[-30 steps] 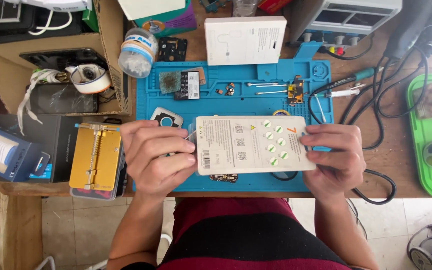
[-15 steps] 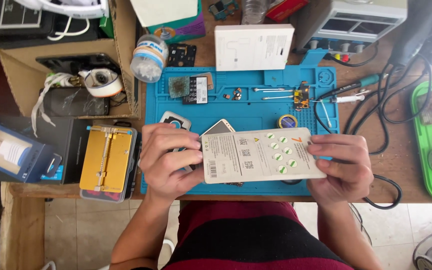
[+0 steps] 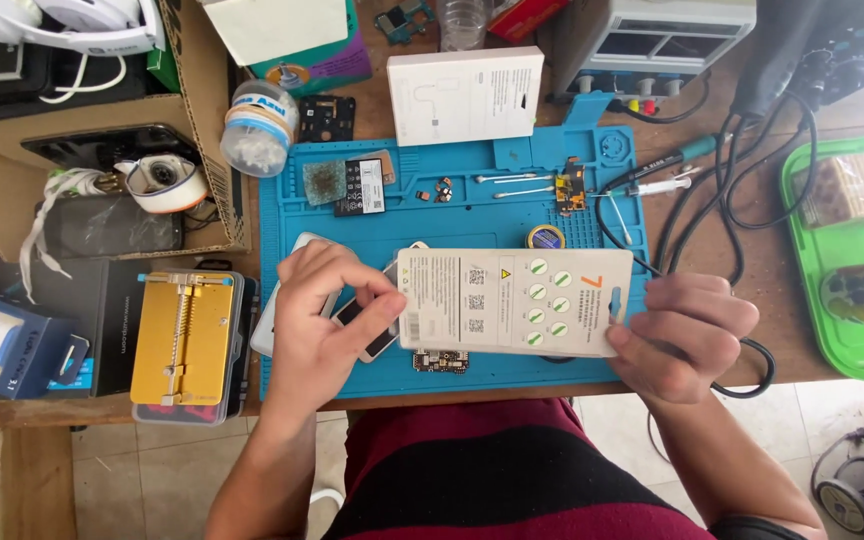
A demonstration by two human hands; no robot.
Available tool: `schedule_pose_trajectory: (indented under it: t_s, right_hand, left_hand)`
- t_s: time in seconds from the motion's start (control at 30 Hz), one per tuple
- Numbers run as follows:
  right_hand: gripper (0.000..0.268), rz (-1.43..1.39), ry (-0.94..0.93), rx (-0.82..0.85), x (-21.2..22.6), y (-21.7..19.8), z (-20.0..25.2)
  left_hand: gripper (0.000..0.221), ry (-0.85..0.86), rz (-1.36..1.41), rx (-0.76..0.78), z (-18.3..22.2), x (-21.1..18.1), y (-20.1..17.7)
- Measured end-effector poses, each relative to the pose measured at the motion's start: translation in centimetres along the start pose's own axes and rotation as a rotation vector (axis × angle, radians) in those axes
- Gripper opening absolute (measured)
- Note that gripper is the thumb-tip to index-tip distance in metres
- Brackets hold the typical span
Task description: The person is preparing and inspecting a circuit board and replacement parts for a mobile phone repair.
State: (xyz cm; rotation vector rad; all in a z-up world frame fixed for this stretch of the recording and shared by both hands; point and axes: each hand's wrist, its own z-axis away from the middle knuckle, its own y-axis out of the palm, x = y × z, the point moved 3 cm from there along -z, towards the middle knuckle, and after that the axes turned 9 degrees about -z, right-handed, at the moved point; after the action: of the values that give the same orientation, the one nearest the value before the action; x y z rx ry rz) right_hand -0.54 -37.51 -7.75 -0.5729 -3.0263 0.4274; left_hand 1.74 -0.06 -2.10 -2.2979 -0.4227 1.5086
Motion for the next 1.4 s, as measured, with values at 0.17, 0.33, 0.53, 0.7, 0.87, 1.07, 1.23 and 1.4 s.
schedule_pose_trajectory:
  t_s: [0.17, 0.33, 0.53, 0.7, 0.87, 1.07, 1.23, 1.4]
  right_hand:
    - [0.018, -0.014, -0.04, 0.059, 0.4, 1.3, -0.5]
    - [0.017, -0.074, -0.042, 0.067, 0.8, 2.3, 0.3]
    - [0.016, -0.097, -0.005, 0.059, 0.8, 3.0, 0.2]
    - [0.016, -0.101, 0.034, 0.071, 1.0, 3.5, 0.0]
    - [0.015, -0.086, 0.052, 0.09, 1.2, 3.5, -0.4]
    - [0.007, -0.085, 0.126, 0.129, 1.4, 4.1, -0.6]
    - [0.028, -0.588, 0.978, -0.123, 2.7, 4.8, 1.3]
    - [0.046, -0.71, 1.16, -0.174, 3.5, 5.6, 1.5]
  left_hand:
    - [0.01, -0.056, 0.131, 0.108, -0.6, 3.8, 0.2]
    - [0.012, -0.09, 0.102, 0.126, -0.6, 4.2, 0.0]
    - [0.013, -0.149, 0.255, 0.132, -0.2, 5.7, 0.4]
    - [0.018, -0.219, 0.422, 0.144, 0.1, 6.4, 0.8]
    - [0.024, -0.215, 0.39, 0.166, -0.4, 5.1, 0.6]
    - [0.015, -0.162, 0.263, 0.138, -0.7, 4.0, 0.6]
    - [0.022, -0.157, 0.272, 0.027, -1.2, 4.0, 0.9]
    - [0.024, -0.159, 0.26, 0.014, -1.1, 4.4, 1.4]
